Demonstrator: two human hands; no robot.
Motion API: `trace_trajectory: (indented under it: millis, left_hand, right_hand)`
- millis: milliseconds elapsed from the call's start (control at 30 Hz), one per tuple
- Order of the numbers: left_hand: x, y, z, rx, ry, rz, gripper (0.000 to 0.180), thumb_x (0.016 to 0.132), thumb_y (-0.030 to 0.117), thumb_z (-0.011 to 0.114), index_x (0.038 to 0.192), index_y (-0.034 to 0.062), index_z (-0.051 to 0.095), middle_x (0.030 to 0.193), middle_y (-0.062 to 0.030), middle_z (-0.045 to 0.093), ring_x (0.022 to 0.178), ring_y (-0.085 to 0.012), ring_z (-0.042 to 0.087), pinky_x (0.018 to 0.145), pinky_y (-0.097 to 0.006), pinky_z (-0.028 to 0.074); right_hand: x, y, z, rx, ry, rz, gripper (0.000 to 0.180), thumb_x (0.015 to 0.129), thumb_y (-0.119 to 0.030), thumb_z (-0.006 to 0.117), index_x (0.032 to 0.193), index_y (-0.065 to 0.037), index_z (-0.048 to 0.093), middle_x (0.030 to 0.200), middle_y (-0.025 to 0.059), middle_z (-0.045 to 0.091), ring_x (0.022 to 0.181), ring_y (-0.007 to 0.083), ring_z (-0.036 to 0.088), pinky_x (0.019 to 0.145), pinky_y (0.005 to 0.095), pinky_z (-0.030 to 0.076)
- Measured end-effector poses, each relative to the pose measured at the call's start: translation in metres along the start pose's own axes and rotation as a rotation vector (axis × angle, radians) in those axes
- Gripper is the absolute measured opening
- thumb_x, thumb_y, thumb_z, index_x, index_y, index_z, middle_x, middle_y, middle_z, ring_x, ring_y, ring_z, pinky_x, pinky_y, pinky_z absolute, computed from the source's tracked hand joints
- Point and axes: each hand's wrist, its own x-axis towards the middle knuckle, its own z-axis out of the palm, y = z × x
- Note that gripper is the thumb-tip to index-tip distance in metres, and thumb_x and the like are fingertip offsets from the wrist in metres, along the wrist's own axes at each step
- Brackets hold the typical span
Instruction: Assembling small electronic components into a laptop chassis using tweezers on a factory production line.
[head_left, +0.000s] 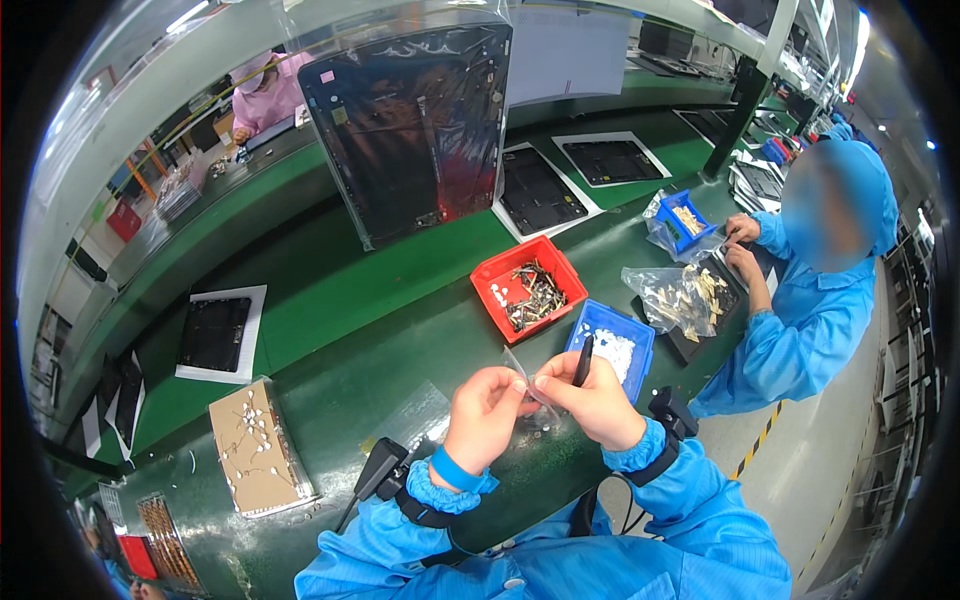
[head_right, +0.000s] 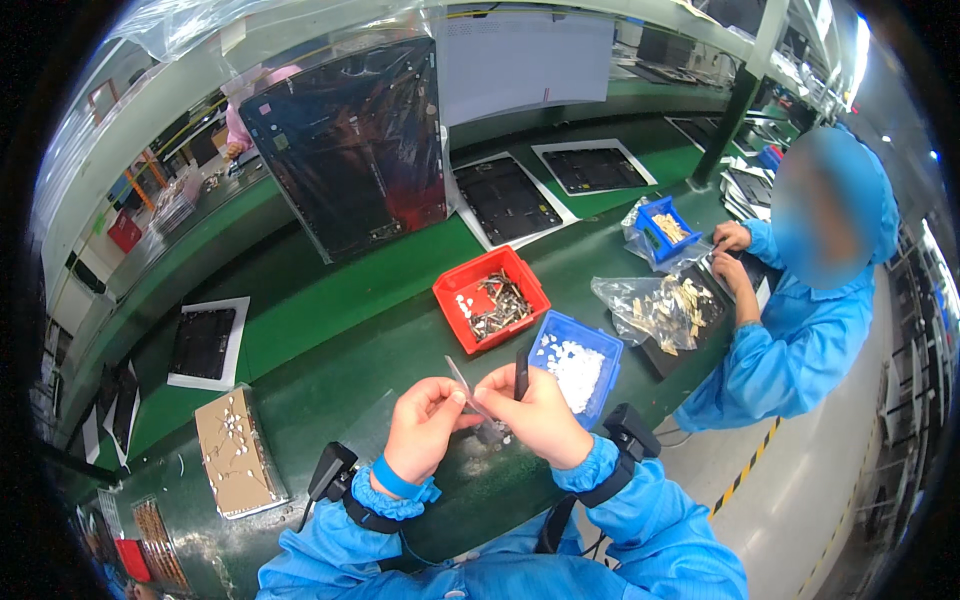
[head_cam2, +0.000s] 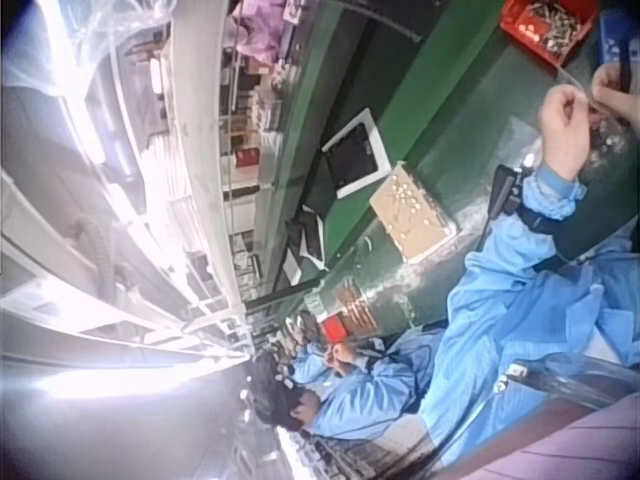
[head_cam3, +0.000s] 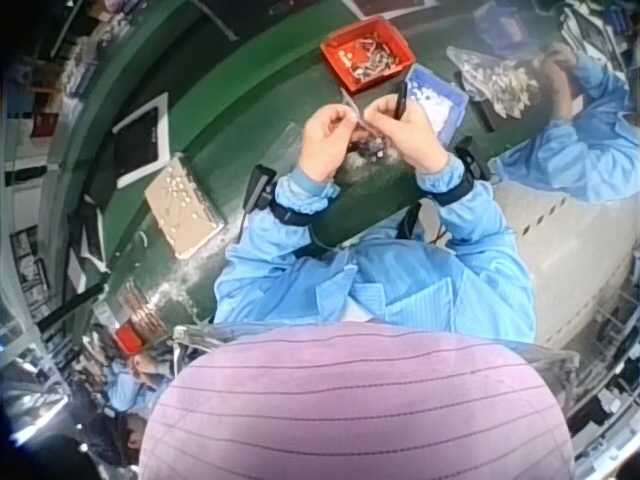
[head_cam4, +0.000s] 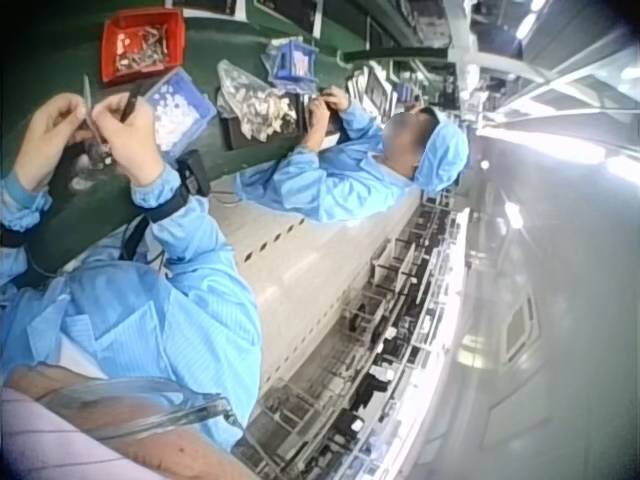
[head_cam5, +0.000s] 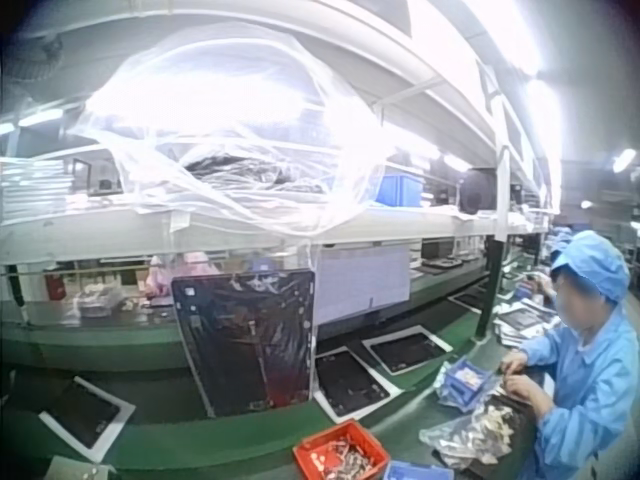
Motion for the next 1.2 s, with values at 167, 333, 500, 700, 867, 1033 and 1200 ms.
trace_trajectory:
  millis: [167, 333, 500, 700, 867, 1033, 1200]
  left_hand:
    - [0.006, -0.007, -0.004, 0.087, 0.03, 0.029, 0.006, 0.084, 0.003, 0.053, 0.088, -0.0028, 0.054, 0.083, -0.006, 0.057, 0.075, -0.0142, 0.058, 0.071, -0.03, 0.054]
    - [0.006, -0.006, -0.008, 0.13, 0.054, 0.085, 0.008, 0.082, 0.002, 0.057, 0.088, -0.003, 0.056, 0.085, -0.0073, 0.06, 0.078, -0.0151, 0.06, 0.07, -0.028, 0.054]
    - [0.01, 0.002, -0.016, -0.005, 0.04, -0.139, 0.014, 0.078, 0.003, 0.062, 0.09, -0.0043, 0.058, 0.087, -0.0112, 0.061, 0.079, -0.0174, 0.062, 0.067, -0.028, 0.055]
    - [0.012, 0.008, -0.023, 0.075, 0.004, -0.241, 0.015, 0.078, 0.007, 0.063, 0.086, -0.0058, 0.06, 0.082, -0.0123, 0.063, 0.074, -0.017, 0.062, 0.065, -0.027, 0.055]
    - [0.013, 0.016, -0.03, 0.126, -0.071, -0.268, 0.016, 0.079, 0.008, 0.063, 0.085, -0.0067, 0.06, 0.082, -0.0123, 0.062, 0.073, -0.0171, 0.062, 0.064, -0.027, 0.055]
    - [0.013, 0.014, -0.032, 0.057, -0.068, -0.287, 0.016, 0.08, 0.007, 0.061, 0.085, -0.0071, 0.059, 0.082, -0.0118, 0.062, 0.073, -0.0176, 0.062, 0.063, -0.027, 0.055]
    - [0.008, 0.009, -0.032, 0.16, -0.023, -0.162, 0.013, 0.082, 0.006, 0.057, 0.087, -0.0063, 0.058, 0.083, -0.0112, 0.061, 0.073, -0.0173, 0.062, 0.063, -0.027, 0.055]
  right_hand:
    - [0.009, 0.002, -0.008, -0.443, -0.049, 0.024, 0.015, 0.073, -0.012, 0.065, 0.078, 0.002, 0.062, 0.061, 0.0031, 0.059, 0.058, 0.0055, 0.053, 0.049, 0.0205, 0.041]
    - [0.02, 0.01, -0.014, -0.305, -0.087, -0.021, 0.014, 0.072, -0.011, 0.066, 0.076, 0.002, 0.062, 0.063, 0.0038, 0.06, 0.059, 0.0069, 0.054, 0.052, 0.0217, 0.043]
    - [0.025, 0.007, -0.012, -0.225, -0.126, 0.068, 0.012, 0.07, -0.009, 0.068, 0.072, 0.001, 0.061, 0.065, 0.0036, 0.06, 0.061, 0.0077, 0.055, 0.054, 0.022, 0.043]
    - [0.028, 0.008, -0.01, -0.22, -0.216, 0.084, 0.015, 0.068, -0.004, 0.071, 0.068, -0.002, 0.057, 0.066, 0.0014, 0.059, 0.059, 0.005, 0.053, 0.052, 0.0188, 0.04]
    - [0.028, -0.001, -0.005, -0.396, -0.279, 0.074, 0.014, 0.067, -0.005, 0.073, 0.069, -0.004, 0.059, 0.065, -0.0011, 0.058, 0.06, 0.0045, 0.053, 0.053, 0.0184, 0.04]
    - [0.03, 0.009, -0.007, -0.326, -0.292, 0.068, 0.011, 0.069, -0.005, 0.071, 0.073, -0.003, 0.061, 0.068, 0.0005, 0.06, 0.061, 0.0056, 0.054, 0.053, 0.0184, 0.041]
    - [0.028, 0.007, -0.008, -0.172, -0.283, 0.182, 0.008, 0.073, -0.007, 0.067, 0.076, -0.001, 0.062, 0.071, 0.0032, 0.062, 0.062, 0.0072, 0.056, 0.054, 0.0192, 0.043]
